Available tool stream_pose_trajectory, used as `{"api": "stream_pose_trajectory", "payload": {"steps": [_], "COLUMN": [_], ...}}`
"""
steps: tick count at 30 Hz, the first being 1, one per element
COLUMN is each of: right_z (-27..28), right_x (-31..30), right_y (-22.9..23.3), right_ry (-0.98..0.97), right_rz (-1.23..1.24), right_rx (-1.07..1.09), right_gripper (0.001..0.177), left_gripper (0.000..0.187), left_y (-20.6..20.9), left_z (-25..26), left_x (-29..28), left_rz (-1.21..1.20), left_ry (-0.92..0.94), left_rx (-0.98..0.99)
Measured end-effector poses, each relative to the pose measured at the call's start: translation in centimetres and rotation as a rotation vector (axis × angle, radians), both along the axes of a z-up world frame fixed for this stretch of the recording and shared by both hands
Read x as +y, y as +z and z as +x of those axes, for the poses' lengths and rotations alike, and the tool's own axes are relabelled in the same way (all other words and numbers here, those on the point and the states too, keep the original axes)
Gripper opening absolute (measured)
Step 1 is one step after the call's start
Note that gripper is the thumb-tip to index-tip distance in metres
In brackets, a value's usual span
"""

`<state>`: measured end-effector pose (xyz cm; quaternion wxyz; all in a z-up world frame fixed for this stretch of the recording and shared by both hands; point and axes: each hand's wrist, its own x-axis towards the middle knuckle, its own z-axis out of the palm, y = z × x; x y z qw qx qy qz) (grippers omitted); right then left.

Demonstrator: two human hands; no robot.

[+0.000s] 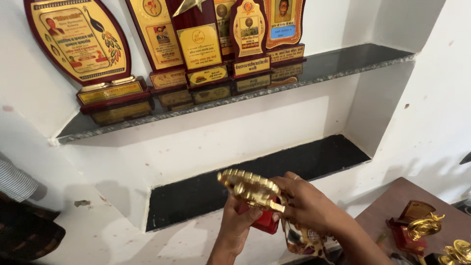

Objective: The person wipes several trophies with a patterned cloth, handling them one at a time. They rotate each trophy to clean different sides, then place them back on a shelf among other awards.

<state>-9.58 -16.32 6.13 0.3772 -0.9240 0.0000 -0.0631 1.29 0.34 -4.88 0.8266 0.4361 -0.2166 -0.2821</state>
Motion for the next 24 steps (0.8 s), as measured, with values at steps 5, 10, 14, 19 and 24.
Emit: {"api": "stream_pose_trajectory", "payload": {"steps": [5, 10, 14, 19, 24], "right_z": [-0.7, -0.8, -0.1, 0.7, 1.5], "right_x": [1.2, 3.2, 5.3, 4.4, -1.3], "right_y": [-1.2, -3.4, -5.4, -6.5, -3.3], "right_ry": [-0.151, -0.114, -0.244, -0.442, -0.256], "right_rz": [0.014, 0.054, -0.071, 0.019, 0.364], "right_rx": [-0.280, -0.576, -0.842, -0.832, -0.275], "right_gripper": [0.066, 0.067, 0.069, 0.054, 0.040], "left_gripper": [0.122, 0.096, 0.075, 0.073, 0.077], "left_y": [2.5, 3.6, 3.6, 3.1, 6.0], "left_z": [-1.4, -2.3, -2.5, -3.2, -1.2], "left_x": [-0.4, -1.8, -3.1, -3.7, -0.7], "left_rz": [-0.158, -0.170, -0.233, -0.278, 0.196], "left_ry": [0.130, 0.343, 0.421, 0.349, 0.146], "left_rx": [-0.134, -0.151, 0.030, 0.008, -0.102]}}
